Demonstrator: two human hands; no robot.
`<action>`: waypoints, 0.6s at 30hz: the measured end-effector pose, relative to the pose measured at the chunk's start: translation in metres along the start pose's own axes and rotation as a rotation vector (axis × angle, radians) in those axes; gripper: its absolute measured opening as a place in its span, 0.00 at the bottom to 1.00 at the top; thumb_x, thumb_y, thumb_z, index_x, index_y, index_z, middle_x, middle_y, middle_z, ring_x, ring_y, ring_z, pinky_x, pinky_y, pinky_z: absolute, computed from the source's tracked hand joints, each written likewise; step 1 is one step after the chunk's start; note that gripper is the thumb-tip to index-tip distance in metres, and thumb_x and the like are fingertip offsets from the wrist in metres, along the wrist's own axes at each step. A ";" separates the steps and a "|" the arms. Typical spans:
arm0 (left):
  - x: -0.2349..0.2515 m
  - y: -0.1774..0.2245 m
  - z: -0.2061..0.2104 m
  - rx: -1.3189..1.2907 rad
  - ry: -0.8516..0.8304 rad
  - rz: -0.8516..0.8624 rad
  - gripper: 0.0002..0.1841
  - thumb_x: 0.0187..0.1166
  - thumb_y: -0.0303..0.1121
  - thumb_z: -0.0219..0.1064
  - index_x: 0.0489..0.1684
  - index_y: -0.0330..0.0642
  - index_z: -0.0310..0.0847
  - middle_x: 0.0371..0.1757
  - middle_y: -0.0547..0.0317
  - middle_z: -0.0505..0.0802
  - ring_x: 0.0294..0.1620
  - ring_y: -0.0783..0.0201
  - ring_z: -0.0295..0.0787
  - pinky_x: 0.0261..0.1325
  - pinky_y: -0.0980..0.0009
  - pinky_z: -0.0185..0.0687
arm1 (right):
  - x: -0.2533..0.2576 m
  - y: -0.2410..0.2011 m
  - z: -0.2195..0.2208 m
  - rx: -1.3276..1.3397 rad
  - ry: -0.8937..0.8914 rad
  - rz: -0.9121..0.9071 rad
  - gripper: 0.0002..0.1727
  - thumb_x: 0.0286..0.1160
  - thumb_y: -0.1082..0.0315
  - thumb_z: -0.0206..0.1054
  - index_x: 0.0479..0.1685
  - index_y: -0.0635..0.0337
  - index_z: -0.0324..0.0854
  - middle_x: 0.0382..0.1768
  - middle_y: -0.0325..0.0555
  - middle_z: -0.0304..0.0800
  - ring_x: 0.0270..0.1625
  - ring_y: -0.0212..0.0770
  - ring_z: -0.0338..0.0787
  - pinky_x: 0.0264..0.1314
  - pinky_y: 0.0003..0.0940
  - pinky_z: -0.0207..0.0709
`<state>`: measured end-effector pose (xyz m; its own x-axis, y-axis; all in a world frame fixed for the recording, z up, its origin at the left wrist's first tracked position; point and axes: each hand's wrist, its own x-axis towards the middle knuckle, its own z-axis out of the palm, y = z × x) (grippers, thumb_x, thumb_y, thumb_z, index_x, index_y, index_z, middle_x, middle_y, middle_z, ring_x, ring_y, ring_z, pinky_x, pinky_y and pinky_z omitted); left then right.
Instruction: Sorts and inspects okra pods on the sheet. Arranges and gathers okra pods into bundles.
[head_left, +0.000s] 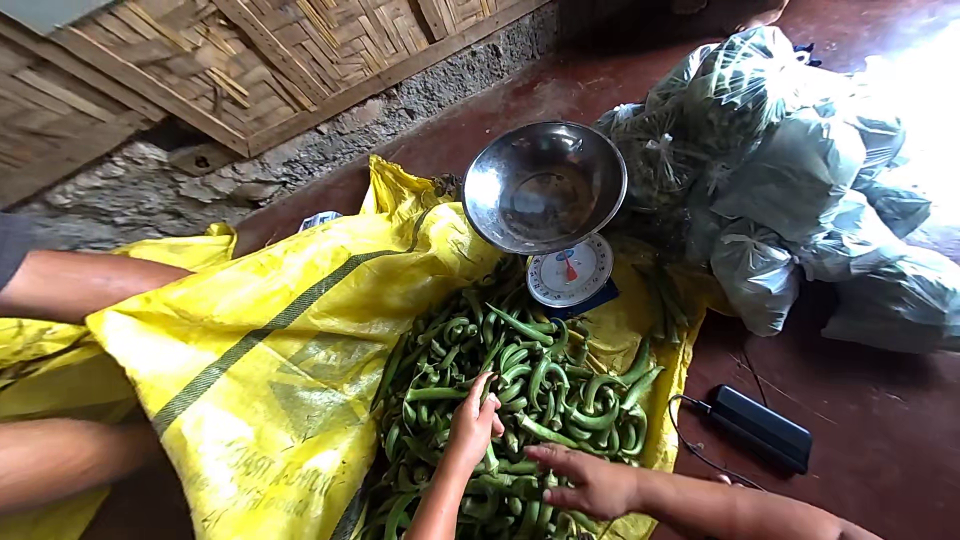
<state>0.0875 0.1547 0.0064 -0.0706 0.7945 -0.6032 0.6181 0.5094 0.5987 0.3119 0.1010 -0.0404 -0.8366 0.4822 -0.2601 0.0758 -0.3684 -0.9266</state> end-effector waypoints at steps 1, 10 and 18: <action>-0.003 0.000 0.004 -0.056 -0.007 0.002 0.24 0.92 0.29 0.48 0.87 0.39 0.61 0.46 0.47 0.91 0.31 0.60 0.92 0.42 0.61 0.91 | 0.001 0.008 0.008 0.054 0.015 0.013 0.38 0.88 0.62 0.60 0.93 0.65 0.50 0.84 0.68 0.65 0.80 0.58 0.76 0.82 0.52 0.70; -0.027 0.023 0.041 0.512 -0.160 0.384 0.21 0.92 0.42 0.54 0.69 0.39 0.84 0.73 0.46 0.86 0.79 0.49 0.79 0.82 0.51 0.72 | -0.010 0.039 0.000 0.589 0.103 0.146 0.23 0.88 0.67 0.55 0.80 0.57 0.65 0.47 0.42 0.90 0.47 0.35 0.90 0.57 0.35 0.84; 0.022 0.018 0.061 0.993 -0.273 0.268 0.27 0.86 0.55 0.59 0.82 0.61 0.76 0.98 0.58 0.50 0.98 0.42 0.34 0.93 0.36 0.26 | -0.026 0.046 -0.011 0.392 0.094 0.208 0.21 0.89 0.58 0.56 0.77 0.52 0.70 0.34 0.39 0.85 0.24 0.30 0.80 0.29 0.26 0.76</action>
<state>0.1444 0.1607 -0.0281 0.2642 0.6770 -0.6869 0.9579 -0.2672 0.1052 0.3429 0.0800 -0.0797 -0.7712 0.4296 -0.4697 0.0105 -0.7293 -0.6841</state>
